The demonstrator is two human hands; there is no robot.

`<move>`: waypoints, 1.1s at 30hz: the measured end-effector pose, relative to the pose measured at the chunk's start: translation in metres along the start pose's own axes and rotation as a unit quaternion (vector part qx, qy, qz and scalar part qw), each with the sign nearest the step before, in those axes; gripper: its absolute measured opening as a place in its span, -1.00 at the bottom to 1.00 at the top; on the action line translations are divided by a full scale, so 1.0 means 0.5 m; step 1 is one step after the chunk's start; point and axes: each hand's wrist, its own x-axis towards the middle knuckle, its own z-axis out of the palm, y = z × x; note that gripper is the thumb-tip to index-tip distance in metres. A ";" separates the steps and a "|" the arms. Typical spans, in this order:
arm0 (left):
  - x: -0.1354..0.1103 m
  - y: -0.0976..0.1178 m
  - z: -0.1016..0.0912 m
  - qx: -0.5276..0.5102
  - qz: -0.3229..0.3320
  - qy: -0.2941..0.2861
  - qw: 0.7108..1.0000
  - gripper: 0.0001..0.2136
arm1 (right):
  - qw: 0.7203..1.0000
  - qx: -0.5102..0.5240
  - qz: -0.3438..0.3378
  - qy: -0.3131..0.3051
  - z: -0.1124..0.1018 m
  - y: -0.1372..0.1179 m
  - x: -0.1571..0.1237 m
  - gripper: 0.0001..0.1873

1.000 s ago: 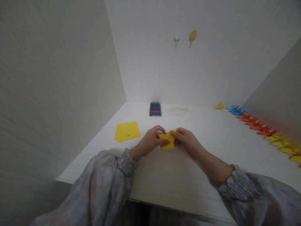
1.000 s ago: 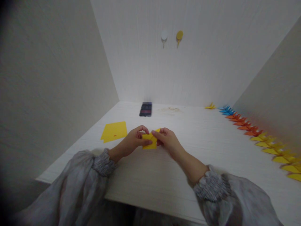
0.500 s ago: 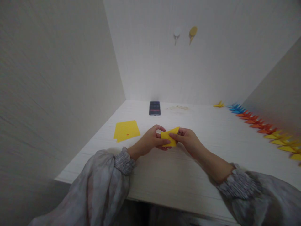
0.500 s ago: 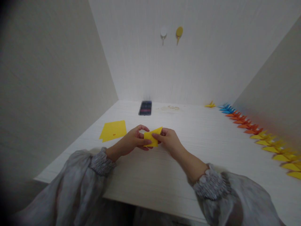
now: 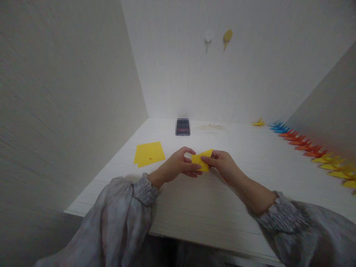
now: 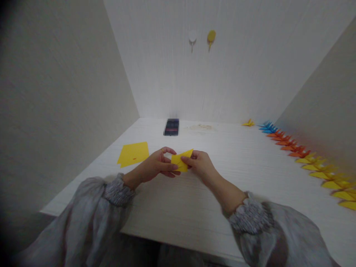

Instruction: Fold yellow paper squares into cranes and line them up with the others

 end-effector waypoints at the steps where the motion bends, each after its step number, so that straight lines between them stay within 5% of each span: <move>1: 0.000 0.000 0.000 0.000 -0.001 0.002 1.000 -0.54 | 1.000 -0.002 0.001 0.001 0.001 0.000 0.000 -0.80; 24: 0.003 -0.005 -0.005 -0.018 -0.006 -0.003 1.000 -0.52 | 1.000 -0.002 0.001 0.016 0.000 0.001 0.003 -0.79; 33: 0.000 -0.002 0.008 -0.033 -0.028 0.039 0.998 -0.56 | 0.999 0.009 0.025 0.027 0.003 0.005 0.006 -0.79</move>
